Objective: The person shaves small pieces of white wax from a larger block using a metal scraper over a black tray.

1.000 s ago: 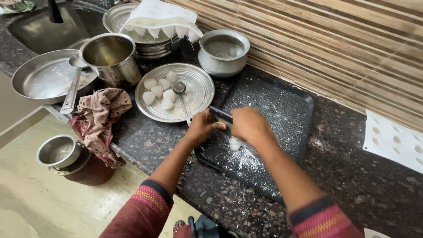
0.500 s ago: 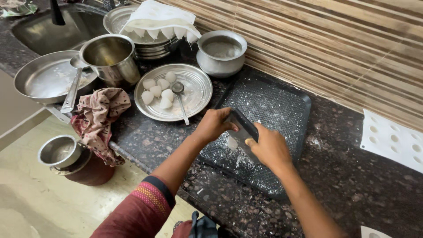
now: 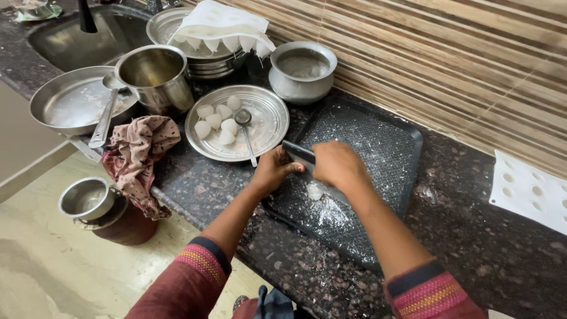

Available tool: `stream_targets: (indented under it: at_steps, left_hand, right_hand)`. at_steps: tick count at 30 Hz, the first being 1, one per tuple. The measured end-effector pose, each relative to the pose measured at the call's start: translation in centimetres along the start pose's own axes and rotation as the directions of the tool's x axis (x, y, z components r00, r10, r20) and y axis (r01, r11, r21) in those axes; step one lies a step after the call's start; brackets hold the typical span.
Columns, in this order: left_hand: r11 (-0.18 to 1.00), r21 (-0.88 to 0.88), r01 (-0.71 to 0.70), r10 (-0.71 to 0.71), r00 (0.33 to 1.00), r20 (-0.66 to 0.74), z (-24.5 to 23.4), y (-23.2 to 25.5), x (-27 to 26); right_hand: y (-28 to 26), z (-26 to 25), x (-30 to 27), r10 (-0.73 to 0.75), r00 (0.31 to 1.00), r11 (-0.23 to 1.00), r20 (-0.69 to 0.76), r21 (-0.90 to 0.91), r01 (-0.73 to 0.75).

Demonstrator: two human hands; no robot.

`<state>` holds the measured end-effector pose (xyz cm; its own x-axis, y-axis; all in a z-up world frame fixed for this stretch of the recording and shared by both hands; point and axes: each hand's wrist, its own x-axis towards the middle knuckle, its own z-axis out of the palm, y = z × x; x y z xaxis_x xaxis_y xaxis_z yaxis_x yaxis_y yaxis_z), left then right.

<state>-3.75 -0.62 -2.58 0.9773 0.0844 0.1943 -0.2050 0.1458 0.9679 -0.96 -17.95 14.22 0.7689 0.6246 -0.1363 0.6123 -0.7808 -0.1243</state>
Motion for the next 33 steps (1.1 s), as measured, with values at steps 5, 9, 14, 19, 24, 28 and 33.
stream_targets:
  at_steps: [5, 9, 14, 19, 24, 28, 33]
  left_hand:
    - [0.999, -0.010, -0.038, 0.038, 0.999, 0.024, 0.5, 0.4, 0.0]
    - [0.982, 0.188, -0.006, 0.003, 1.000, 0.013, 3.0, 3.5, -0.4]
    - [0.708, 0.698, -0.103, 0.370, 0.897, -0.243, 6.1, 4.1, -4.1]
    - [0.759, 0.646, -0.073, 0.263, 0.943, -0.203, 6.0, 1.8, -3.6]
    - [0.717, 0.695, -0.052, 0.269, 0.940, -0.208, 6.4, 1.0, -2.2]
    - [0.794, 0.606, 0.051, 0.149, 0.950, -0.275, 6.5, 0.5, -1.7]
    - [0.780, 0.624, -0.047, 0.239, 0.944, -0.227, 6.0, -0.7, -1.1]
  right_hand:
    - [-0.3, 0.2, -1.6, 0.012, 0.999, 0.997, -0.031, 0.076, -0.010]
    - [2.1, 1.3, -4.1, 0.151, 0.989, 0.961, -0.007, 0.234, -0.145]
    - [3.9, 4.1, -4.4, 0.361, 0.925, 0.852, -0.123, 0.447, -0.273]
    - [3.3, 4.1, -3.6, 0.409, 0.910, 0.838, -0.076, 0.427, -0.341]
    - [2.4, 2.9, -3.0, 0.352, 0.936, 0.874, -0.029, 0.367, -0.318]
    - [2.4, 2.4, -2.3, 0.301, 0.952, 0.916, -0.063, 0.297, -0.270]
    - [3.8, 2.1, -0.6, 0.261, 0.964, 0.939, -0.048, 0.246, -0.242]
